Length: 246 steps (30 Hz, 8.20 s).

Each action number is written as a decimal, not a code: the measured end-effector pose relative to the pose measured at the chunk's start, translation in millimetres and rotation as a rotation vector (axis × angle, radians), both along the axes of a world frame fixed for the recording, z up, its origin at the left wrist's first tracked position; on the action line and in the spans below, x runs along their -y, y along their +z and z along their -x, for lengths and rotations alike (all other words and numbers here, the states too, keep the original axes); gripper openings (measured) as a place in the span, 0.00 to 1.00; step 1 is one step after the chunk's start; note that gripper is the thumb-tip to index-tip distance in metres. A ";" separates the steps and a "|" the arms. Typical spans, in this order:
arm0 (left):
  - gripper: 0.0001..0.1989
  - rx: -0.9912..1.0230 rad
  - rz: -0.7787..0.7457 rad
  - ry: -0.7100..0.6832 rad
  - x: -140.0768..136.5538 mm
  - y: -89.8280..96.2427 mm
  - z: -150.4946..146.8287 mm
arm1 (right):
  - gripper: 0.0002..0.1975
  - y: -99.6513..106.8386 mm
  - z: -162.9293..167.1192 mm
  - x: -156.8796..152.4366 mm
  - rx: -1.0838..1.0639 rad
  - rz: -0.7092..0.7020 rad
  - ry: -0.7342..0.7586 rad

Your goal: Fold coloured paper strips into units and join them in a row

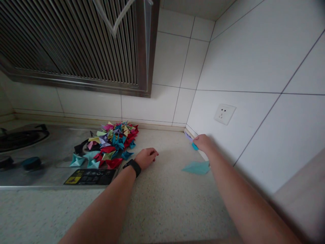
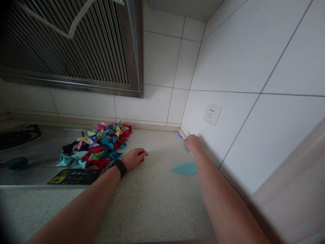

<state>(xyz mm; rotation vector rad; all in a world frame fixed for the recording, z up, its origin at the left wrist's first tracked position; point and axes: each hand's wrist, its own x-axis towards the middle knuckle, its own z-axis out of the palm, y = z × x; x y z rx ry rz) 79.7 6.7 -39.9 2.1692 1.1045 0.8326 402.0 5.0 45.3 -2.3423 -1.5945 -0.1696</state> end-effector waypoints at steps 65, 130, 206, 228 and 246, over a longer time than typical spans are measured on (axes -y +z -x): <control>0.15 -0.101 0.010 0.027 0.0 0.5 -0.4 | 0.23 -31.6 -21.6 -44.7 0.154 0.243 -0.105; 0.14 -0.138 -0.004 0.027 1.6 3.2 -0.3 | 0.10 -22.2 0.3 -44.5 0.053 0.172 0.094; 0.13 -0.114 -0.157 -0.177 9.3 9.1 -3.8 | 0.13 -26.6 -19.2 -19.8 0.279 0.219 0.020; 0.13 -0.105 -0.190 -0.194 6.8 5.7 -3.4 | 0.23 -33.5 -23.8 -53.9 0.271 0.241 0.028; 0.12 -0.138 -0.220 -0.205 6.6 6.8 -3.4 | 0.16 -49.5 -5.8 -61.7 0.291 0.239 -0.029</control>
